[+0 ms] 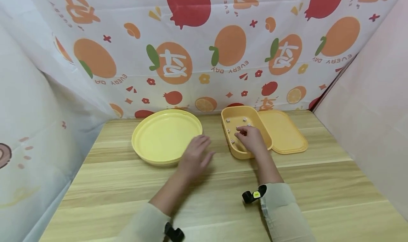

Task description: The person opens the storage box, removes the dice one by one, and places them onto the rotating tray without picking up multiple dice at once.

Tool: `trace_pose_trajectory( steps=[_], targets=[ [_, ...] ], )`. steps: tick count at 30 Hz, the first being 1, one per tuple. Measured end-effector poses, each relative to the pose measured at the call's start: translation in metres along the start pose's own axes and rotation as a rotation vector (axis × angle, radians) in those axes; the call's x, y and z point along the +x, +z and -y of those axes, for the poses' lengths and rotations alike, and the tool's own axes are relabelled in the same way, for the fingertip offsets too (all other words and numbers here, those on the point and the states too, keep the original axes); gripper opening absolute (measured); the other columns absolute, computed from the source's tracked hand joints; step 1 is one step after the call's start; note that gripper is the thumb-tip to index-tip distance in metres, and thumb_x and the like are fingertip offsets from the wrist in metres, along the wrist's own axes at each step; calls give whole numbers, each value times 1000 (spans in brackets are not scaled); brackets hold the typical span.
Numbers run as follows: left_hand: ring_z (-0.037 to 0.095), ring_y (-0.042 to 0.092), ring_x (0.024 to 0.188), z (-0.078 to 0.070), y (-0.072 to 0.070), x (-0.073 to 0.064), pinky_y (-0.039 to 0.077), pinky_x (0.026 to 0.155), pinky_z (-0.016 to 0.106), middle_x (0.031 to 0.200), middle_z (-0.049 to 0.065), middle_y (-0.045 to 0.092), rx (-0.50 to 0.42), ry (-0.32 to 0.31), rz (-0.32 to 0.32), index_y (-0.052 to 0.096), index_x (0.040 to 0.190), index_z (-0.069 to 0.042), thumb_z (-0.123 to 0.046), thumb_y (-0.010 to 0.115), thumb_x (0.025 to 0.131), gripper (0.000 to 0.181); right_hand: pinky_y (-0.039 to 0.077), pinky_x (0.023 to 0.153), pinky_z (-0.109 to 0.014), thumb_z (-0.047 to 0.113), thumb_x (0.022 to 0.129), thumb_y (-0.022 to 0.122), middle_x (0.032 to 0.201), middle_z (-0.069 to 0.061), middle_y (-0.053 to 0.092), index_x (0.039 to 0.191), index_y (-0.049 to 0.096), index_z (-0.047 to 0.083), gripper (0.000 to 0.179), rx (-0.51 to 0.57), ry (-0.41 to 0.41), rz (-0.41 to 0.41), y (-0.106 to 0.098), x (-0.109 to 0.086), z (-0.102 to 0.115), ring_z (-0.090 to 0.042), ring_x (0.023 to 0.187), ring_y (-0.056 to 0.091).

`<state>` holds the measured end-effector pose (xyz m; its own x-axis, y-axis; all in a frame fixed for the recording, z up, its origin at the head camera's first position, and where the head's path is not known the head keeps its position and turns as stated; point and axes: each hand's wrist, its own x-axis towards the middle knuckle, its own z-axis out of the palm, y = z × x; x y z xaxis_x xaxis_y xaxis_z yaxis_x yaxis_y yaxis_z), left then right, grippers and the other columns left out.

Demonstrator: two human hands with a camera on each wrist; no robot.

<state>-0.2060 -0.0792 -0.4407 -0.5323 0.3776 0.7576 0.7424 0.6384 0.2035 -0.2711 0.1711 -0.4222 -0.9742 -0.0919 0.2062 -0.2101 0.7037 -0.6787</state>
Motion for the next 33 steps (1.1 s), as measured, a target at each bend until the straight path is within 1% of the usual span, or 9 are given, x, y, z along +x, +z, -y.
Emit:
trace_pose_trajectory(
  steps=[2,5,9,13,16,20,24,30,33],
  targets=[
    [39,56,123,16,-22,-11,40,113,52,126,21,64,32,-58,0,65,119,5,-18,74,84,43,55,82,-41,22,92,69,105,-12,72,116,71,3,31,-23,-5,19,1,1,-1,-25,92,64],
    [40,51,129,40,-56,-29,34,116,55,133,20,61,70,-191,33,63,122,5,-20,72,88,43,55,84,-43,22,92,69,101,-13,72,115,71,2,31,-67,-14,45,1,2,-2,-26,93,65],
    [38,41,140,67,-94,-53,25,122,52,144,19,52,117,-374,142,58,131,4,-29,62,96,48,55,84,-44,24,92,68,99,-13,70,116,71,1,33,-103,1,93,0,2,-3,-27,93,64],
    [37,33,144,87,-117,-70,20,125,47,150,20,45,131,-476,248,53,137,5,-34,50,102,52,55,85,-44,27,91,68,103,-14,71,119,69,1,38,-148,17,166,0,1,0,-27,95,65],
    [37,37,142,97,-122,-79,24,123,47,146,20,49,130,-469,251,56,133,6,-30,48,104,47,55,84,-44,29,91,68,103,-14,71,121,68,1,41,-180,28,226,1,1,3,-26,94,65],
    [38,46,136,103,-121,-88,30,119,50,138,19,58,145,-440,166,64,123,6,-21,51,102,37,55,84,-44,30,93,64,105,-14,71,121,69,3,39,-211,38,287,3,4,8,-26,95,65],
    [39,45,136,104,-119,-92,31,119,51,137,20,58,150,-450,100,65,121,8,-18,51,102,35,55,87,-44,31,94,61,109,-13,71,120,70,5,38,-238,60,338,4,5,7,-26,100,65],
    [38,39,141,105,-119,-94,30,119,52,143,20,53,139,-506,122,61,126,8,-23,45,105,41,55,88,-44,29,94,61,112,-15,70,123,67,1,40,-227,92,410,3,7,6,-25,99,65],
    [38,39,141,106,-121,-95,31,119,52,143,20,52,145,-491,123,61,126,8,-23,46,105,41,54,92,-44,29,92,64,118,-16,68,125,66,1,43,-205,135,432,0,10,10,-25,102,63]
  ],
)
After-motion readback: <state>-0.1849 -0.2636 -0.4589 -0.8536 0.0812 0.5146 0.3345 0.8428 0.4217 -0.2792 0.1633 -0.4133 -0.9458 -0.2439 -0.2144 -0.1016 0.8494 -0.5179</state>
